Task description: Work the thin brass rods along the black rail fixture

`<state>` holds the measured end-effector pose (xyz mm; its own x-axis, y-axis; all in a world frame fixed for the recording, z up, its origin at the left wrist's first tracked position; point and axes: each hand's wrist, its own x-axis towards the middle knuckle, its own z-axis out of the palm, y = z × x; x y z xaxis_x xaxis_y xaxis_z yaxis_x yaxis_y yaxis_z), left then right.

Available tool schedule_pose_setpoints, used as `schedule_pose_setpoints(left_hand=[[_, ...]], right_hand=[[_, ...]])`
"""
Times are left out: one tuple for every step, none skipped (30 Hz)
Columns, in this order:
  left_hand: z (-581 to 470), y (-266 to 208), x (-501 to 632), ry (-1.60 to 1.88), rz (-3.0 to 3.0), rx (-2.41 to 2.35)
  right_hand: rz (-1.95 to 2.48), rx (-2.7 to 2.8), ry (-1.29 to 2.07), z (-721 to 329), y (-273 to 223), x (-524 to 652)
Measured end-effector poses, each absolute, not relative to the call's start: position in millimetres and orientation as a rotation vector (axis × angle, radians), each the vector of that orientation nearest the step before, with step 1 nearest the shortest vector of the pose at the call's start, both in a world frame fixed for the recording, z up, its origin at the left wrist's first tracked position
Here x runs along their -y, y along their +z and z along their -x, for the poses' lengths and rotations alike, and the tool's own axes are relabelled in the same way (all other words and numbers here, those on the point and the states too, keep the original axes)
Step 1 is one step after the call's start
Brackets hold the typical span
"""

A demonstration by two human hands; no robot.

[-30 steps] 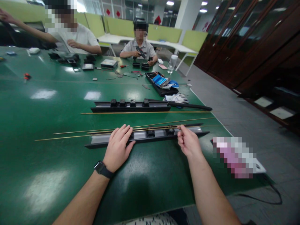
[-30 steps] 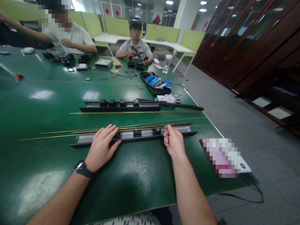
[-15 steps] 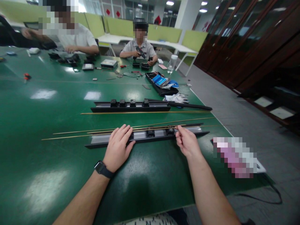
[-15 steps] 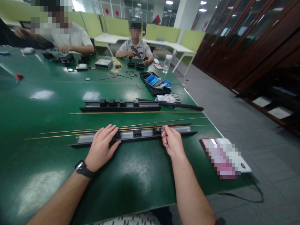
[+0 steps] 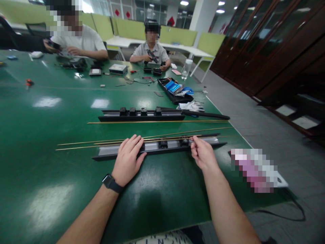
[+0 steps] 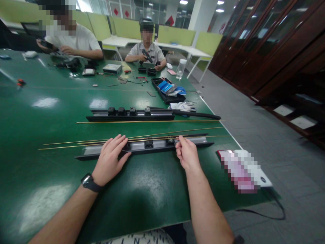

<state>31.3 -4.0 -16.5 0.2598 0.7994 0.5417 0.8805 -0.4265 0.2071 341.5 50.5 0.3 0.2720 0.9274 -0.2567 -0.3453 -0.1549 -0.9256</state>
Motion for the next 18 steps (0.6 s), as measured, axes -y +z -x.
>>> schedule_pose_setpoints(left_hand=[[-31.4,-16.7,4.0,-0.891,2.383,1.602],[-31.4,-16.7,4.0,-0.888,2.385,1.605],[-31.4,-16.8,4.0,-0.887,2.386,1.607],[-31.4,-16.7,4.0,-0.888,2.388,1.610],[-31.3,-16.6,4.0,-0.893,2.388,1.612],[-31.2,-16.4,4.1,-0.902,2.389,1.611],[-31.2,-16.2,4.2,-0.911,2.391,1.610],[-31.1,-15.9,4.3,-0.919,2.391,1.608],[-31.1,-15.6,4.4,-0.924,2.391,1.607],[-31.1,-15.3,4.6,-0.923,2.391,1.608],[-31.1,-15.0,4.8,-0.920,2.391,1.609],[-31.2,-14.7,4.9,-0.916,2.389,1.609],[-31.2,-14.5,4.9,-0.911,2.388,1.607],[-31.3,-14.3,4.9,-0.908,2.387,1.603],[-31.4,-14.2,4.9,-0.907,2.387,1.599],[-31.4,-14.2,4.8,-0.908,2.387,1.596],[-31.4,-14.2,4.6,-0.911,2.387,1.594],[-31.4,-14.3,4.5,-0.914,2.388,1.594]], right_hand=[[1.246,0.620,1.235,-342.7,0.0,-51.1],[1.247,0.599,1.206,-344.3,-0.1,-52.0],[1.250,0.577,1.177,-346.0,-0.2,-52.9],[1.256,0.556,1.154,-347.5,-0.1,-53.6],[1.263,0.542,1.142,-348.5,0.0,-54.0],[1.268,0.537,1.141,-348.8,0.2,-54.1],[1.272,0.541,1.151,-348.4,0.4,-53.7],[1.272,0.557,1.170,-347.3,0.6,-53.0],[1.270,0.581,1.193,-345.9,0.8,-52.1],[1.265,0.609,1.217,-344.5,1.1,-51.2],[1.260,0.633,1.236,-343.3,1.3,-50.4],[1.255,0.648,1.246,-342.6,1.4,-50.0],[1.251,0.651,1.243,-342.5,1.4,-50.0],[1.247,0.640,1.226,-343.0,1.3,-50.3],[1.247,0.618,1.200,-343.9,1.1,-50.9],[1.249,0.593,1.170,-344.9,0.9,-51.6],[1.251,0.570,1.148,-345.7,0.6,-52.2],[1.254,0.554,1.136,-346.1,0.4,-52.5]])
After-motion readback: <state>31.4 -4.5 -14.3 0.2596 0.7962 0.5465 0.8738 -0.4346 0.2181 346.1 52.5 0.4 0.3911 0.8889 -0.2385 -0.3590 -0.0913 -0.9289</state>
